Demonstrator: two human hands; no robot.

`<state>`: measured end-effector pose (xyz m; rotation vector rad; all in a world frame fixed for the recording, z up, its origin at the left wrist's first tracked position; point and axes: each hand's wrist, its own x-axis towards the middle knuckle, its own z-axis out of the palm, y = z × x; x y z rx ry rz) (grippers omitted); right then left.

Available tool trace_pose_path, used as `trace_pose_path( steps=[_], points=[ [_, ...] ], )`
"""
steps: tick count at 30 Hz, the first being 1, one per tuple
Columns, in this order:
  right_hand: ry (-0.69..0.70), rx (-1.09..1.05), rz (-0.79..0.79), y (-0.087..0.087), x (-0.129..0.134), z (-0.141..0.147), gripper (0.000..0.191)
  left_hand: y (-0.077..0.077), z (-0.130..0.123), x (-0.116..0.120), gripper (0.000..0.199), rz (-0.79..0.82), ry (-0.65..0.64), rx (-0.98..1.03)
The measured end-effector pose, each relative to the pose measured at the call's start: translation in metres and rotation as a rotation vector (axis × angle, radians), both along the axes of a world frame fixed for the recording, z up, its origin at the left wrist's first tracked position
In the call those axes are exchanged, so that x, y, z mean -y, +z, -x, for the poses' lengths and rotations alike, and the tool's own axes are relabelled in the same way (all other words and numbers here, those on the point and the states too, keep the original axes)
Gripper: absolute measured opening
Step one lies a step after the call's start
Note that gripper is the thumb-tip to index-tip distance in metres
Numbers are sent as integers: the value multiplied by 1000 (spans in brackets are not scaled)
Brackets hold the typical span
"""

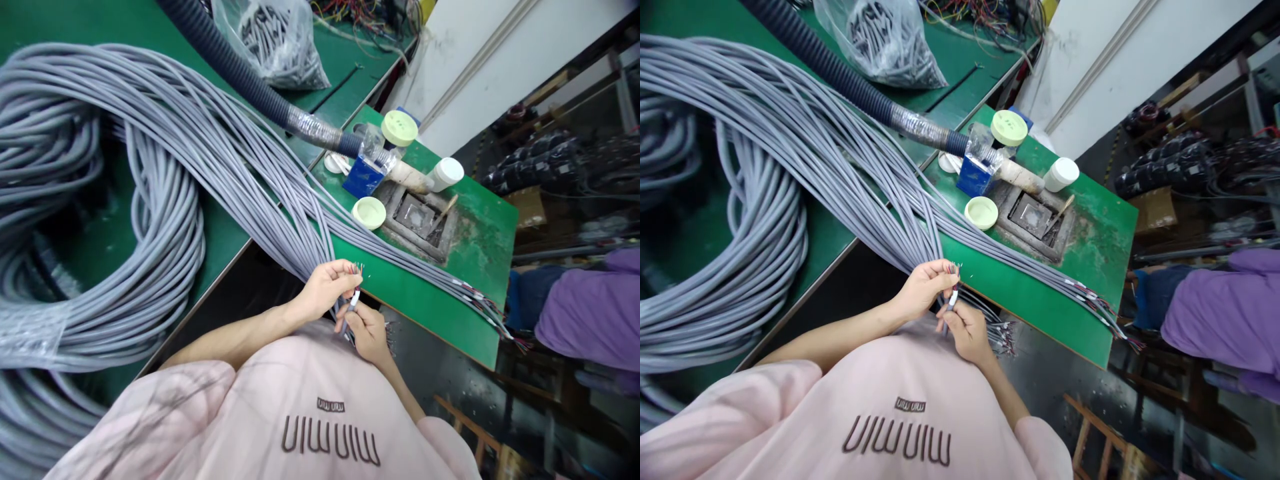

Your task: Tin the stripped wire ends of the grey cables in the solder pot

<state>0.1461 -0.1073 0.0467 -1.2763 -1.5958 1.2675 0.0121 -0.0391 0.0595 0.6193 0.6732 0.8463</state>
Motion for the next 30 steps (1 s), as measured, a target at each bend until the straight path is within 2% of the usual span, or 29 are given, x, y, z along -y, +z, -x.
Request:
trace_pose_path(
  steps=[10,12,15,17,19,21,30],
  points=[
    [-4,13,-11,0,1,0,29,-2,0,1,27,-35,13,-18],
    [-69,42,-33,-2,3,-1,22,-2,0,0,26,-37,49,-39],
    [-251,51,-138,-4,4,-3,9,-1,-1,-1,25,-41,99,-62],
    [-316,37,-219,-4,3,-4,20,1,-2,-2,26,-39,106,-65],
    [-305,67,-264,-3,1,-4,35,2,-2,-1,27,-26,100,-59],
    [-263,122,-273,-1,-1,-4,43,2,-2,-1,26,-2,94,-49],
    [-244,82,-239,0,-4,1,37,0,1,-2,23,53,124,-7]
  ],
)
